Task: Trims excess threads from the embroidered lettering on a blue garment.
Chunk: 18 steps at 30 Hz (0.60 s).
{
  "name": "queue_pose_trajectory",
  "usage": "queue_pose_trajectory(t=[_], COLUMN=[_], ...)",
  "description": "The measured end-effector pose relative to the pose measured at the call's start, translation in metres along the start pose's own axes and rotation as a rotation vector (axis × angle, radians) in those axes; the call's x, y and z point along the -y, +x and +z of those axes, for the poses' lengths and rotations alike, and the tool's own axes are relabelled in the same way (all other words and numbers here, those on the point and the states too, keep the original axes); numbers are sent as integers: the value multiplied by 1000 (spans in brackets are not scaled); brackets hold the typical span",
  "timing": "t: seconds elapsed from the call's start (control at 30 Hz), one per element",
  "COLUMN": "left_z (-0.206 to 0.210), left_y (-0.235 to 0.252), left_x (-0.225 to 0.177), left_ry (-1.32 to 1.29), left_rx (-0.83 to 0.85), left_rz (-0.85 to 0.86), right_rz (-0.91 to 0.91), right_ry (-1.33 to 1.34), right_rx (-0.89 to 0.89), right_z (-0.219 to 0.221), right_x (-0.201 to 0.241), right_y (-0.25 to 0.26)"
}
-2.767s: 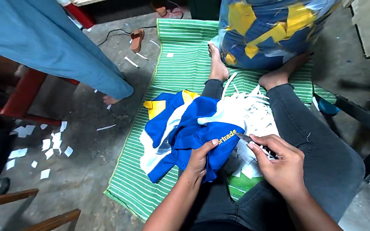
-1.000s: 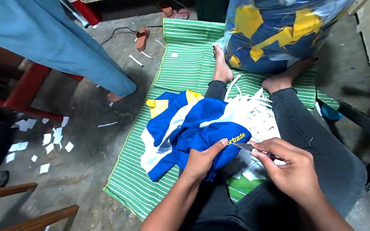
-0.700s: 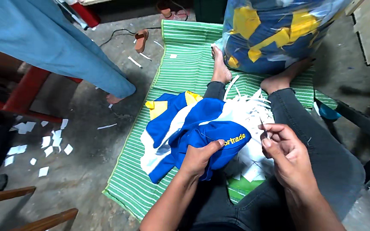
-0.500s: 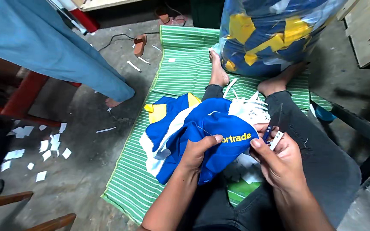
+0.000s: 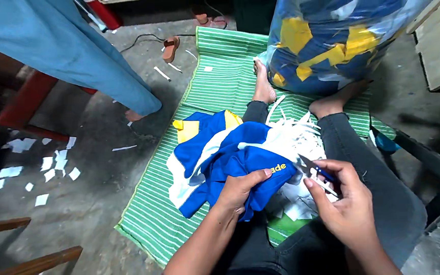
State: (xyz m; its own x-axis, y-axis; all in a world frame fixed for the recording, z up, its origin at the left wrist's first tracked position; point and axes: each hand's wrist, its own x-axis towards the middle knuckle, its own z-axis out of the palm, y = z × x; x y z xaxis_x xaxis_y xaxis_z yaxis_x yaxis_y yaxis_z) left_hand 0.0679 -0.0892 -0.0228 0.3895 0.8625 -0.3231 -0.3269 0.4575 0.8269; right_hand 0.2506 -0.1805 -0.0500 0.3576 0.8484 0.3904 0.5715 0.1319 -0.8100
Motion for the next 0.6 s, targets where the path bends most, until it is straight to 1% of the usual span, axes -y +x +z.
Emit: queue_pose_trajectory(t=[0.1,0.2,0.3,0.6], left_z=[5,8,10,7], left_y=[-1,-3,-4,-4], left_x=[-5,-7,-8,-8], left_ry=[45,65,78,119], left_rx=[-10,-30,-30,-8], left_rz=[31,28,48,93], right_rz=[-125,-195,-224,-264], right_ry=[-203,-289,-314,-360], right_rx=[-69,-129,-152,-146], right_z=[-8,-11,-9,-10], right_x=[0,3,4,7], right_y=[-5,-4,-3,-1])
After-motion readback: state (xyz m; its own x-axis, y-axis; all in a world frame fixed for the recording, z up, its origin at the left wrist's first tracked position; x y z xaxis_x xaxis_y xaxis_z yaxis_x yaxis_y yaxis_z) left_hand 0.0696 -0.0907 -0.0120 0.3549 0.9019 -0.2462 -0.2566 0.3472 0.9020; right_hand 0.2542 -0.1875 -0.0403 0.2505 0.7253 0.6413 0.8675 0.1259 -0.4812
